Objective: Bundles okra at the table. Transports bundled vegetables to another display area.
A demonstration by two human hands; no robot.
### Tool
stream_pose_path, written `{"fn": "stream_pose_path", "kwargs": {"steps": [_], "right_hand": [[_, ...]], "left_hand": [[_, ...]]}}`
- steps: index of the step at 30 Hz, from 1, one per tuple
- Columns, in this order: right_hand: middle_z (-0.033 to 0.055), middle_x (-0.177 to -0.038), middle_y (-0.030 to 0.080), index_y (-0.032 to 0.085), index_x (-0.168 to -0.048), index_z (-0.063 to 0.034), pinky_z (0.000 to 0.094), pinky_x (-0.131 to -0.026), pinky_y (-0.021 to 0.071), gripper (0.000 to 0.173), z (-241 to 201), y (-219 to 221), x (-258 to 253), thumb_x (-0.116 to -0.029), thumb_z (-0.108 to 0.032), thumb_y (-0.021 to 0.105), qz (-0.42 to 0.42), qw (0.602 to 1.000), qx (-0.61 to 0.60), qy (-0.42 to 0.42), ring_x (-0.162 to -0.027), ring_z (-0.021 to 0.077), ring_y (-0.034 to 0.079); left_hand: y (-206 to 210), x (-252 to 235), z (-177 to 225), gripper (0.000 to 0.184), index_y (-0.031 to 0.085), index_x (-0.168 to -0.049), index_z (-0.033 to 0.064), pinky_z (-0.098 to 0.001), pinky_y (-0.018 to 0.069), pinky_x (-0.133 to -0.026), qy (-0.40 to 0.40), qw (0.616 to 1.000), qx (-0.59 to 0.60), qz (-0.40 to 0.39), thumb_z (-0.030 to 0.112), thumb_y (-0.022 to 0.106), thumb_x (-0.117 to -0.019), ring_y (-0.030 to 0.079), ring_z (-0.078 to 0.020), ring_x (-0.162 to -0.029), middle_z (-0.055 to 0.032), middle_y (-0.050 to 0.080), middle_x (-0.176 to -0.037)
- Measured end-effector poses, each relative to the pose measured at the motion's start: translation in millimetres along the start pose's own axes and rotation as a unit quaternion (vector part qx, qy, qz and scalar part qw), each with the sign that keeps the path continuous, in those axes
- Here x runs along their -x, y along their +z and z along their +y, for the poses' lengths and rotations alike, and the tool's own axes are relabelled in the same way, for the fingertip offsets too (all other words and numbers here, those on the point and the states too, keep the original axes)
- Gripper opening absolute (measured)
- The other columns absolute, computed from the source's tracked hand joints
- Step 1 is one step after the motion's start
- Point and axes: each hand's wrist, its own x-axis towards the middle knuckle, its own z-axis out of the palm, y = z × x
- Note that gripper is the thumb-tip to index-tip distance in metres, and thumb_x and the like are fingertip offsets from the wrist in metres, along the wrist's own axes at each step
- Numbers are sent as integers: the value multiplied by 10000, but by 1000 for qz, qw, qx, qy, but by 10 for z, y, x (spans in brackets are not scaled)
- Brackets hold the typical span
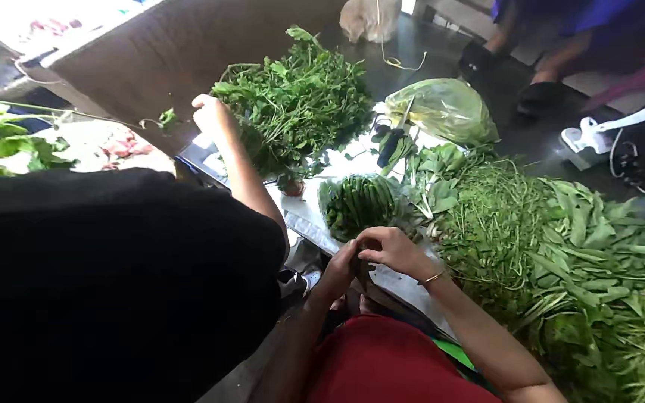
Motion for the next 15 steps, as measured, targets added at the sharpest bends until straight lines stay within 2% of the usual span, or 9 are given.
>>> {"fn": "stream_pose_path", "kwargs": {"steps": [3, 7, 11, 13, 14, 15], "right_hand": [[142, -1016, 717, 694, -1119, 1, 355, -879, 567, 287, 42, 88, 26, -921, -203, 735, 38, 999, -19, 25, -912, 196, 697], [145, -1031, 709, 736, -1054, 7, 325, -872, 579, 244, 113, 255, 90, -896, -178, 756, 109, 994, -16, -16, -926, 187, 693], [151, -1036, 709, 739, -1043, 7, 310, -804, 588, 224, 163, 383, 118, -887, -153, 756, 148, 989, -4, -12, -861, 185, 692], [155, -1016, 695, 714, -998, 23, 293, -755, 583, 210, 216, 433, 122, -862, -129, 764, 163, 986, -45, 10, -834, 169, 678], [146, -1003, 686, 709, -962, 22, 278, -749, 582, 195, 252, 456, 123, -857, -131, 771, 165, 984, -65, 22, -834, 156, 672], [134, -998, 688, 719, -933, 15, 266, -752, 581, 189, 289, 480, 120, -858, -146, 783, 162, 983, -82, 32, -841, 142, 672]], "left_hand": [[10, -7, -49, 469, 498, -1311, 18, -402, 589, -859, -5, 1000, 14, 11, 301, 187, -1104, 685, -184, -989, -74, 682, -1097], [71, 1, -51, 470, 534, -1296, 25, -386, 586, -828, -44, 997, 7, 55, 303, 197, -1123, 680, -168, -946, -65, 685, -1065], [44, 9, -156, 486, 541, -1304, 42, -367, 588, -816, -54, 997, 20, 41, 350, 215, -1117, 681, -154, -946, -52, 694, -1070], [15, 41, -195, 435, 526, -1296, 42, -356, 590, -820, -41, 999, 31, 15, 375, 354, -1075, 690, -151, -946, -43, 707, -1065], [3, 63, -209, 439, 514, -1301, 32, -361, 595, -826, -35, 999, 28, 8, 377, 486, -1031, 700, -161, -944, -50, 714, -1063], [-19, 82, -227, 525, 487, -1326, 11, -375, 600, -846, -34, 999, 23, 2, 366, 631, -967, 708, -178, -954, -67, 715, -1072]]}}
